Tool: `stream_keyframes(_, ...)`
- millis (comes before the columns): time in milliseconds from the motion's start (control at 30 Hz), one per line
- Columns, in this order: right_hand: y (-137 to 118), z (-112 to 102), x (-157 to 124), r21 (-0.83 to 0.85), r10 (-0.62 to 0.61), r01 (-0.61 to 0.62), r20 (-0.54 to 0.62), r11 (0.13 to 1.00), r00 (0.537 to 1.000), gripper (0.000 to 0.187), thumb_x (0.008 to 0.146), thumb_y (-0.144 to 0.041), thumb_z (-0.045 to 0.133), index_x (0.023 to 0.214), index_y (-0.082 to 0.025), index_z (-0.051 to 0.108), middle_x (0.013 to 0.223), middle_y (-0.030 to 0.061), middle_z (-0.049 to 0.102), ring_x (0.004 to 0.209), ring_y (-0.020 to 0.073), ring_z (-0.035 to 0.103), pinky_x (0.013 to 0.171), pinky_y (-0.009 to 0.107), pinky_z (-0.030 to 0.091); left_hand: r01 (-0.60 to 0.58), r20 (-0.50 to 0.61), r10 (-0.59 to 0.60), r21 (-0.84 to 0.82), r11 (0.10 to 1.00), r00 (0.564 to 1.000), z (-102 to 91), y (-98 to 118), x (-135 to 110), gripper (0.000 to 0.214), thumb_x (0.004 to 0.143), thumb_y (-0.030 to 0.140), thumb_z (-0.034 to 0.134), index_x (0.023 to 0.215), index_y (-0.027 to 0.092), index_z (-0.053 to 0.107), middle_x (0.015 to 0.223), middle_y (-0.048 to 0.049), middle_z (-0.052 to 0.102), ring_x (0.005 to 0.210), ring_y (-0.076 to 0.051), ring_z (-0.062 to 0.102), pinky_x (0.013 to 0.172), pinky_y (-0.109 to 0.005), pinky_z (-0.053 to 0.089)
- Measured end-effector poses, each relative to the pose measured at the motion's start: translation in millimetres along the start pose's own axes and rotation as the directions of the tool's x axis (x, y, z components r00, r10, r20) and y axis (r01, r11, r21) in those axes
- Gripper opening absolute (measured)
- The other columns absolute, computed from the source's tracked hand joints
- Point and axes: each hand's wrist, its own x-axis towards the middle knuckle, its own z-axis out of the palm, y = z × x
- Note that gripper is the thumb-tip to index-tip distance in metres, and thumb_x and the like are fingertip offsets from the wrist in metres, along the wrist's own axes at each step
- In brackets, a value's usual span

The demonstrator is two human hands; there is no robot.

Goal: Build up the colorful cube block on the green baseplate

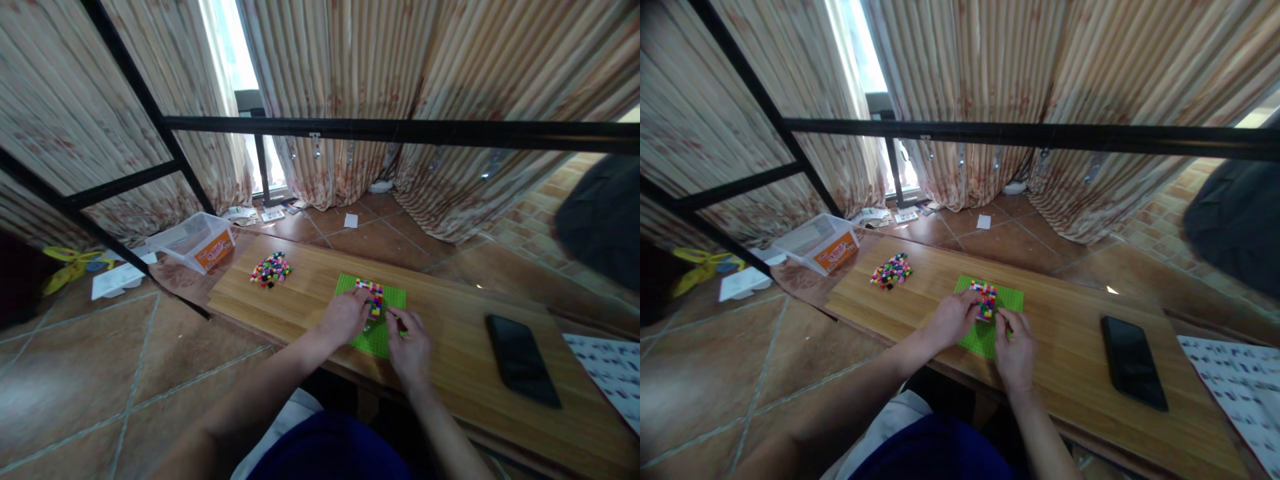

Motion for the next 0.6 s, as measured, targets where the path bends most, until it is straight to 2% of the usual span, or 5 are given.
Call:
stream_keyframes(233,3.7,-13.2,-3.0,0.034,0.005,-0.005,0.002,0.999,1.000,0.034,0.096,-0.045,0.049,0.094,-0.020,0.071,0.093,0.0094,0.071,0.086,0.0210,0.065,0.078,0.036,0.052,-0.110,0.110,0.087,0.228,0.967,0.990,7.5,6.8,14.3,0.022,0.093,0.010,0.047,0.102,0.015,0.067,0.102,-0.0104,0.067,0.092,-0.022,0.065,0.086,-0.036,0.056)
stream_keyframes(600,7.4,-13.8,-1.4,0.065,0.021,-0.022,0.016,0.998,1.000,0.031,0.094,-0.043,0.051,0.092,-0.020,0.072,0.092,0.0086,0.072,0.084,0.0207,0.065,0.077,0.035,0.052,-0.114,0.131,0.076,0.307,0.945,0.988,8.2,6.5,17.1,0.024,0.095,0.011,0.044,0.106,0.014,0.066,0.104,-0.0103,0.067,0.095,-0.022,0.066,0.088,-0.036,0.056)
